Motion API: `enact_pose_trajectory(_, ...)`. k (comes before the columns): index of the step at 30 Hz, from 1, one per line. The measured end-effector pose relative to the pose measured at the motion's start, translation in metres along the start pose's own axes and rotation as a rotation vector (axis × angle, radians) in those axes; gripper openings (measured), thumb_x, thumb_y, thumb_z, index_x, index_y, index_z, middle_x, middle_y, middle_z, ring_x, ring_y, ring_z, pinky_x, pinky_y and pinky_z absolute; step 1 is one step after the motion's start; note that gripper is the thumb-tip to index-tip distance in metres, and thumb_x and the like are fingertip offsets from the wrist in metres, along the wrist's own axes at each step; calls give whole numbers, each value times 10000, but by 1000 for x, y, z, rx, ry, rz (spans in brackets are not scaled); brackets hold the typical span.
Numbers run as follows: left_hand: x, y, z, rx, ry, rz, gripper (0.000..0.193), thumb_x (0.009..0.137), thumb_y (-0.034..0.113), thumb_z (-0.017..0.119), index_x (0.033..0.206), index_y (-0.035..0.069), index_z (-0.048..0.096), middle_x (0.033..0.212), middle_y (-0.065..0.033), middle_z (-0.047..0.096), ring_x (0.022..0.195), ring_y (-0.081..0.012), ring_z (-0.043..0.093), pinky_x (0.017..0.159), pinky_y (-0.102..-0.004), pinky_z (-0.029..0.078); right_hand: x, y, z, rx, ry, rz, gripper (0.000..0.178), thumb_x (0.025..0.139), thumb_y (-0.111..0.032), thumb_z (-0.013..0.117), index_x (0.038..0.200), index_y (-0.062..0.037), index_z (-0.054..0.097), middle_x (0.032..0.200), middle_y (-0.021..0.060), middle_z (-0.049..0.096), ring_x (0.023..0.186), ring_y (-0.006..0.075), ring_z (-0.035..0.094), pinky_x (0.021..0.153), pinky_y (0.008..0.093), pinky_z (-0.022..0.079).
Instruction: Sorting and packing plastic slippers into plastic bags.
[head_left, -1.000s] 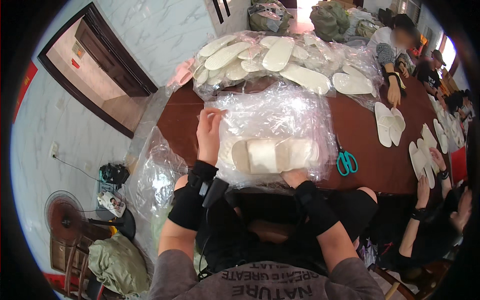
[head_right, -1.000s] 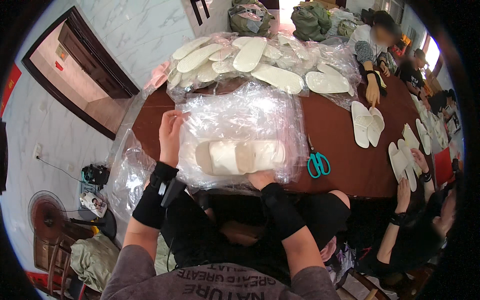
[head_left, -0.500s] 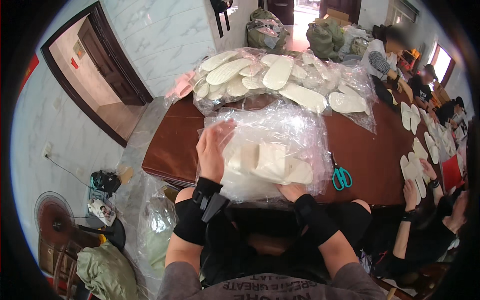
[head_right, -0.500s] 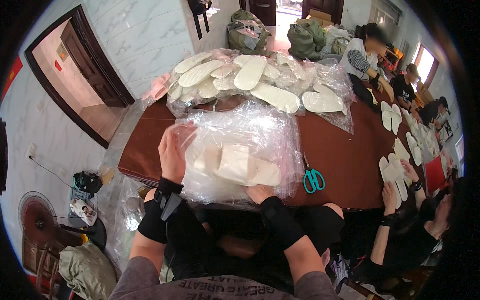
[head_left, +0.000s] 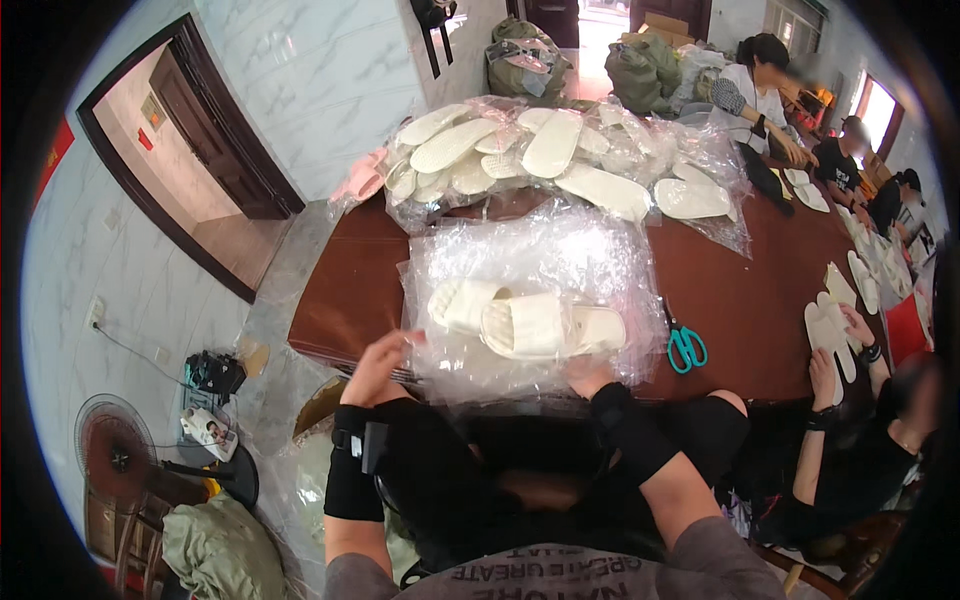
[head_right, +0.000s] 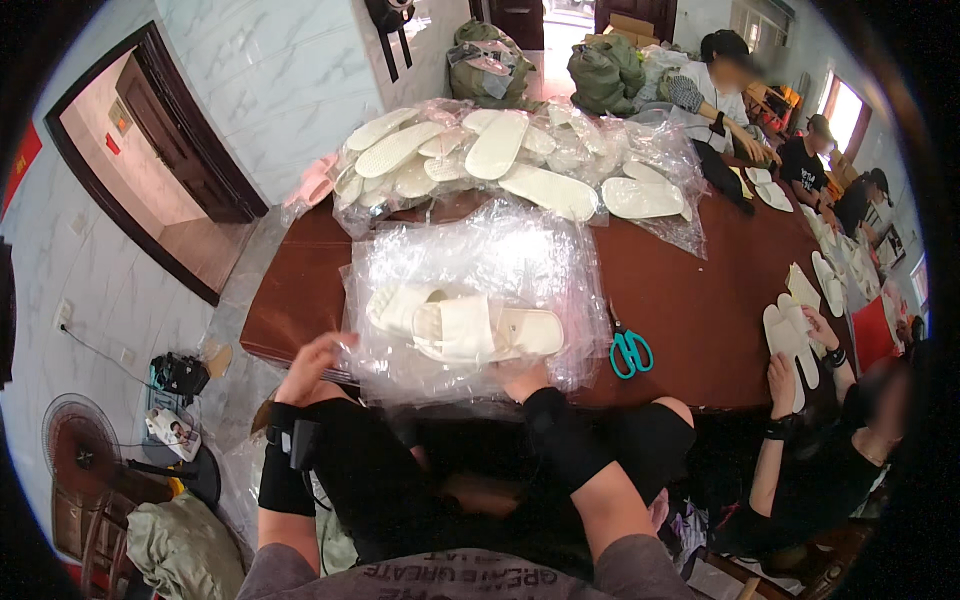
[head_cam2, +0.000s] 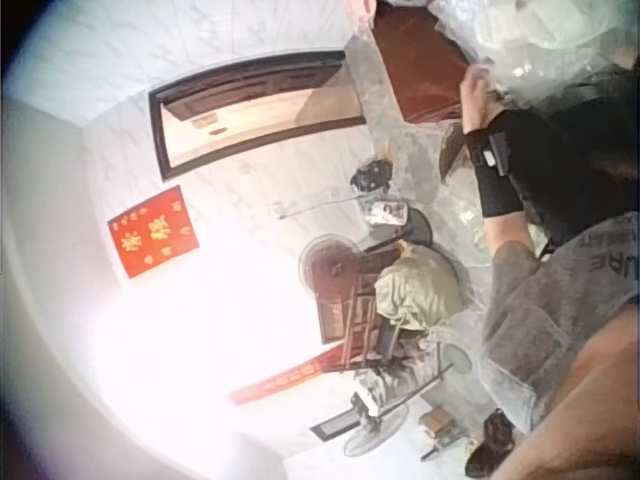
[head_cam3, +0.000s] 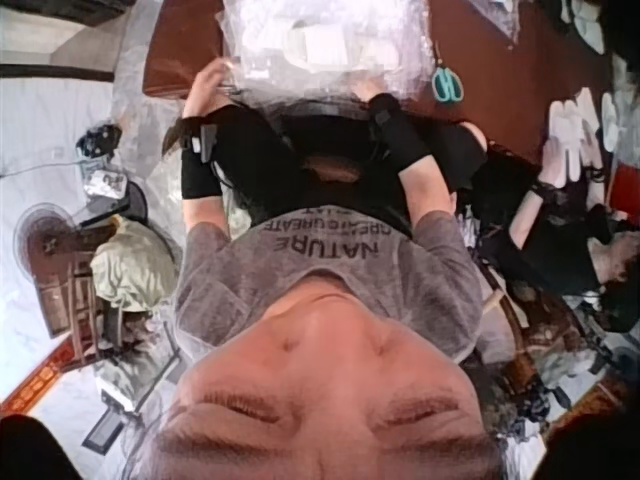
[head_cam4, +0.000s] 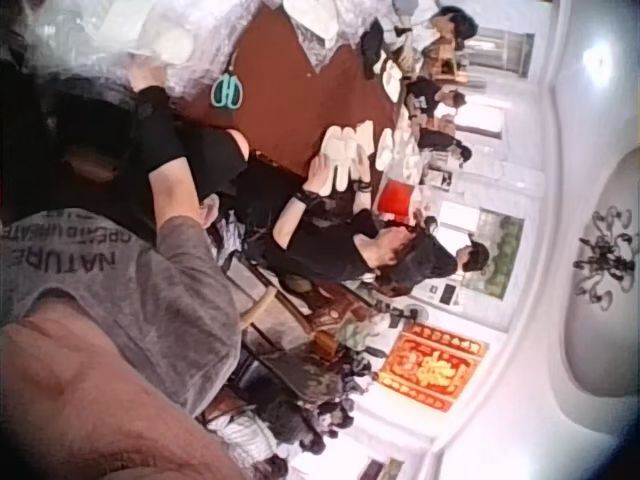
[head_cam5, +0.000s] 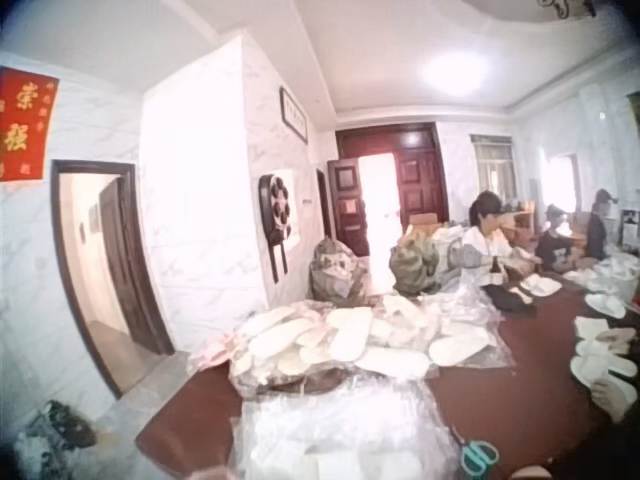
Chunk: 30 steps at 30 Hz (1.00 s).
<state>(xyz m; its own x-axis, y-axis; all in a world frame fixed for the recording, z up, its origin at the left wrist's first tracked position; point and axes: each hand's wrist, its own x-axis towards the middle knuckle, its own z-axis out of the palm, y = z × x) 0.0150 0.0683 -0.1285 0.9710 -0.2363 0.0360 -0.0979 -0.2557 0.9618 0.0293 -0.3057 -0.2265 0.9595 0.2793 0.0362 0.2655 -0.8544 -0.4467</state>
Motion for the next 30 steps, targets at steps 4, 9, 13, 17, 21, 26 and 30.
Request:
enact_pose_trajectory(4, 28, 57, 12, -287, 366, -94, 285, 941, 152, 420, 1068, 21, 639, 958, -46, 650, 924, -126, 601, 828, -270, 464, 14, 23, 8, -132, 35, -104, 552, 901, -395, 515, 1377, -124, 449, 1390, 117, 476, 1284, 335, 407, 1116, 473, 231)
enact_pose_trajectory(9, 55, 48, -12, -479, 237, -346, 499, 972, 466, 466, 1145, 12, 585, 921, -76, 648, 651, -156, 617, 641, -297, 531, 21, -4, -24, -169, -62, -99, 569, 932, -427, 456, 1396, -100, 426, 1438, 114, 427, 1339, 280, 357, 1141, 450, 208)
enact_pose_trajectory(13, 64, -1, 5, -275, 54, -520, 700, 849, 587, 600, 1193, -19, 533, 867, -119, 610, 528, -184, 585, 516, -313, 515, 29, -14, -58, 62, 6, -131, 575, 935, -427, 452, 1405, -99, 413, 1446, 113, 416, 1349, 282, 343, 1141, 442, 209)
enact_pose_trajectory(17, 73, 2, 24, -124, -64, -577, 635, 833, 461, 685, 1182, -47, 531, 975, -140, 594, 579, -168, 592, 511, -308, 503, 29, -21, -77, 404, 77, -164, 583, 938, -427, 446, 1418, -98, 396, 1457, 112, 402, 1362, 285, 324, 1142, 431, 210)
enact_pose_trajectory(21, 79, -27, 36, 2, -11, -251, 618, 801, 273, 743, 1280, -4, 468, 1106, -141, 597, 609, -148, 581, 554, -308, 506, 38, -31, -84, 770, 129, -223, 592, 942, -427, 440, 1431, -97, 378, 1468, 111, 389, 1376, 288, 304, 1143, 420, 211)
enact_pose_trajectory(26, 76, -30, 50, 8, -89, -217, 802, 791, 197, 733, 1457, 87, 302, 1324, -180, 512, 711, -159, 603, 623, -294, 516, 45, 49, -90, -310, 323, -309, 485, 921, -264, 509, 1366, -79, 463, 1411, 121, 442, 1305, 240, 405, 1070, 390, 333)
enact_pose_trajectory(30, 63, -10, 50, 214, -165, -215, 799, 821, 176, 719, 1478, 95, 272, 1392, -155, 472, 890, -180, 610, 765, -285, 516, 15, 90, -113, -115, 340, -25, 342, 896, -137, 518, 1218, -49, 595, 1309, 116, 538, 1200, 205, 512, 960, 349, 445)
